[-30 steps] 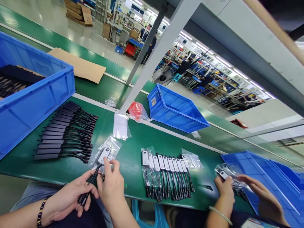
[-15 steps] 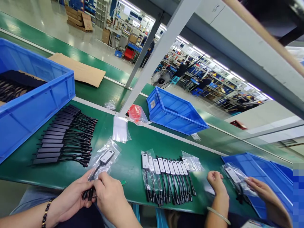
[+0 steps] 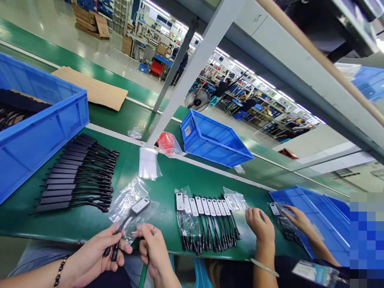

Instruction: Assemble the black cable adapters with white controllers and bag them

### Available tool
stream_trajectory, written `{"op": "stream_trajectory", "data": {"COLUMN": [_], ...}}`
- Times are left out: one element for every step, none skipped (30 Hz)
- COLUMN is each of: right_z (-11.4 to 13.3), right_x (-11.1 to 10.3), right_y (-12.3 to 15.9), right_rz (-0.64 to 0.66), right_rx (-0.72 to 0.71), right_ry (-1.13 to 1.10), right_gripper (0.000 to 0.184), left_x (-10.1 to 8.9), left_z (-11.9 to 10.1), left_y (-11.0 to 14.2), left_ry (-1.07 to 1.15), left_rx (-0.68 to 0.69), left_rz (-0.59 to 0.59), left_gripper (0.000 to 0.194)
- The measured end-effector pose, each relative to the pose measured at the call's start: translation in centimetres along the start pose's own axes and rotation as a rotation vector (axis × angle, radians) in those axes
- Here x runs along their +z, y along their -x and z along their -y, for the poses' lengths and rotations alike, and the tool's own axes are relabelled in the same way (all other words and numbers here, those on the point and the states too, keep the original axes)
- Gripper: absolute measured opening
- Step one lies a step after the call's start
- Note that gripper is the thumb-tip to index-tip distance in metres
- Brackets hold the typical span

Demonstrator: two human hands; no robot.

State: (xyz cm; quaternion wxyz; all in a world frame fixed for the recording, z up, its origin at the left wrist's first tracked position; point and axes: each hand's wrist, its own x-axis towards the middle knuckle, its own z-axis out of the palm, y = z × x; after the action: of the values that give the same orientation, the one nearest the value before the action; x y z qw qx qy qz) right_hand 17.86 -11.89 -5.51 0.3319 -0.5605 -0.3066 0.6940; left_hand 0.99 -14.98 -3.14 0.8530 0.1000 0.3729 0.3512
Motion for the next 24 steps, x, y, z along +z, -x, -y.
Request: {"op": "stream_trajectory", "data": {"right_z": [0.1,0.4,0.8,1.3,1.8,2.4,3.0,3.4,3.9,4.2,4.5,4.8,5.1,5.4,5.8,6.2,6.7,7.3,7.8,8.3,8.8,9.3,9.7,10.1], "right_x": [0.1,0.2,0.3,0.4,0.5,0.6,0.7,0.8,0.9,1.0,1.1,1.1,1.0,0.9,0.6,0.2,-0.2,-0.8,-1.4,-2.1,-2.9,-3.7,-4.5,-5.3], "right_y": [-0.4,-0.8,-1.1,-1.3,-1.4,-1.5,-1.4,-1.3,-1.2,-1.1,-1.0,-0.9,-0.8,-0.8,-0.8,-0.8,-0.9,-1.0,-1.2,-1.5,-1.9,-2.3,-2.7,-3.2], "right_rz": [-0.017,-0.035,-0.046,-0.048,-0.041,-0.029,-0.012,0.007,0.022,0.031,0.036,0.036,0.034,0.03,0.028,0.025,0.023,0.019,0.012,0.001,-0.018,-0.044,-0.073,-0.102], "right_rx": [-0.006,-0.019,-0.036,-0.059,-0.088,-0.122,-0.157,-0.188,-0.214,-0.237,-0.257,-0.272,-0.279,-0.282,-0.276,-0.263,-0.24,-0.211,-0.181,-0.156,-0.139,-0.131,-0.13,-0.132], "right_ry": [0.001,0.019,0.052,0.094,0.142,0.196,0.259,0.332,0.407,0.478,0.537,0.583,0.616,0.639,0.656,0.67,0.685,0.702,0.728,0.772,0.853,0.96,1.077,1.186], "right_gripper": [0.04,0.041,0.04,0.04,0.039,0.038,0.037,0.037,0.037,0.037,0.037,0.037,0.037,0.036,0.035,0.033,0.031,0.029,0.026,0.025,0.023,0.023,0.022,0.022], "left_x": [0.1,0.2,0.2,0.3,0.4,0.4,0.4,0.4,0.4,0.4,0.4,0.4,0.4,0.5,0.5,0.6,0.6,0.5,0.5,0.3,0.2,0.0,-0.2,-0.5], "left_z": [0.2,0.5,0.7,0.9,1.1,1.3,1.5,1.6,1.8,2.0,2.1,2.2,2.3,2.3,2.2,2.1,1.9,1.7,1.6,1.4,1.2,1.1,1.0,0.9], "left_y": [0.0,-0.1,-0.1,-0.1,-0.1,-0.2,-0.3,-0.4,-0.5,-0.7,-0.8,-0.9,-1.0,-1.0,-0.9,-0.8,-0.7,-0.5,-0.4,-0.2,-0.1,0.0,0.1,0.2], "left_ry": [-0.018,-0.033,-0.046,-0.056,-0.064,-0.069,-0.073,-0.073,-0.072,-0.066,-0.056,-0.045,-0.035,-0.027,-0.02,-0.01,-0.002,0.005,0.008,0.009,0.005,-0.005,-0.02,-0.035], "left_rx": [-0.003,-0.009,-0.016,-0.026,-0.037,-0.042,-0.037,-0.021,0.001,0.027,0.047,0.057,0.054,0.043,0.023,-0.004,-0.036,-0.069,-0.104,-0.133,-0.155,-0.167,-0.17,-0.169], "left_rz": [0.004,0.005,0.004,0.004,0.01,0.02,0.033,0.047,0.057,0.06,0.061,0.061,0.068,0.084,0.109,0.142,0.172,0.191,0.2,0.201,0.196,0.192,0.195,0.205], "left_gripper": [0.025,0.024,0.024,0.023,0.023,0.025,0.028,0.032,0.036,0.039,0.042,0.043,0.043,0.042,0.041,0.043,0.048,0.055,0.063,0.069,0.072,0.071,0.068,0.064]}}
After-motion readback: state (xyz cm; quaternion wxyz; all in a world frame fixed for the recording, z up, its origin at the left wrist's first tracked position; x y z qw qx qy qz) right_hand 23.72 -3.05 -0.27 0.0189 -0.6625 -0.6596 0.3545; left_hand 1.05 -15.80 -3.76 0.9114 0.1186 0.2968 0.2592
